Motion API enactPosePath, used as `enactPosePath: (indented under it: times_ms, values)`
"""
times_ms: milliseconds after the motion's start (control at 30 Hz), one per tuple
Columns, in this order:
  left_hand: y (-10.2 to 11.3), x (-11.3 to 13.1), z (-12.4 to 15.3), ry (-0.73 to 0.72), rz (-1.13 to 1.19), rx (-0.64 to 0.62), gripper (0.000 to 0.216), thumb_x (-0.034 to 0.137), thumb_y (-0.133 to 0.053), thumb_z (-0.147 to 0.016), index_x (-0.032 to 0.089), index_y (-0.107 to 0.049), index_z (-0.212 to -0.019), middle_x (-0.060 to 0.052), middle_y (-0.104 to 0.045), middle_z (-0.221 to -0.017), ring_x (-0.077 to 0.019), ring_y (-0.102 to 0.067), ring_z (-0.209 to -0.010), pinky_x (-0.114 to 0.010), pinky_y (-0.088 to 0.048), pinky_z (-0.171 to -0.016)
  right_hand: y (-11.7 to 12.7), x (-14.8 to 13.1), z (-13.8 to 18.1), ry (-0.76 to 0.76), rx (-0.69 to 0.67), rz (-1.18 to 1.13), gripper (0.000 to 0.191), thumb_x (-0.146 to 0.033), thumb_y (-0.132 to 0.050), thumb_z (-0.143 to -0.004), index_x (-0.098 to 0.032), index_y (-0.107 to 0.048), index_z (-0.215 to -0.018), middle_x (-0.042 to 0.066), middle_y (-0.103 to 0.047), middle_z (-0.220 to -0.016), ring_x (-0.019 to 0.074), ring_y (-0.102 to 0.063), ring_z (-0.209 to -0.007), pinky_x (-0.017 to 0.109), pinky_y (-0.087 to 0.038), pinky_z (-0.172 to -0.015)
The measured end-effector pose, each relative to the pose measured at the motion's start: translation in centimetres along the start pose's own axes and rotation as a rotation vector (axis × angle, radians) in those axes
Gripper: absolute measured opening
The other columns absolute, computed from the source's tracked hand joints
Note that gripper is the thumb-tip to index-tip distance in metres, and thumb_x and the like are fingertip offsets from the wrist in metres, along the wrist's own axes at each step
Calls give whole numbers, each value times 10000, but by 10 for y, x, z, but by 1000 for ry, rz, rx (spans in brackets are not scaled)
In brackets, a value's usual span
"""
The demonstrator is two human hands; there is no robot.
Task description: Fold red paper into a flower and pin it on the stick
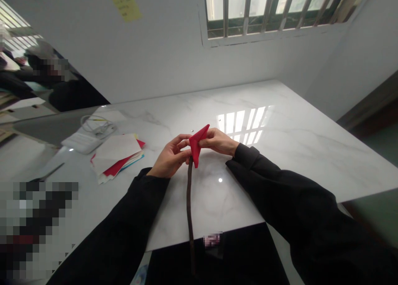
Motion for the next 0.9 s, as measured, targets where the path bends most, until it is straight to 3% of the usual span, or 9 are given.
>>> enactPosePath:
  times_ms: [400,633,900]
  values:
    - [-1,0,0,-14,-6,7,455,316,-912,-760,233,-709,-1160,-25,-722,-957,-112,-635,-667,-231,-499,-575,-5,0,1,-2,-20,-34,228,-342,-947,-754,-190,-806,-850,27,-777,-829,205,-742,-794,375,-588,-863]
    - [1,1,0,-24,7,13,479,354,-936,-749,222,-709,-1149,-31,-736,-967,-113,-643,-670,-229,-507,-586,-9,1,1,-16,-47,5,367,-461,-934,-769,-159,-791,-919,68,-793,-878,226,-773,-849,425,-615,-911]
    - [17,-11,-4,-1,65,130,543,519,-944,-717,185,-746,-1097,-61,-777,-944,-130,-661,-654,-243,-536,-602,-4,6,-2,-53,42,-37,397,-401,-953,-746,-158,-792,-1017,63,-802,-955,159,-747,-822,295,-624,-811]
Point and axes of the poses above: each hand's wrist, its own z-axis away from the middle knuckle, its own y-axis out of the back of the hand, x = y × z, the point moved 9 cm from there along -z, towards the middle knuckle
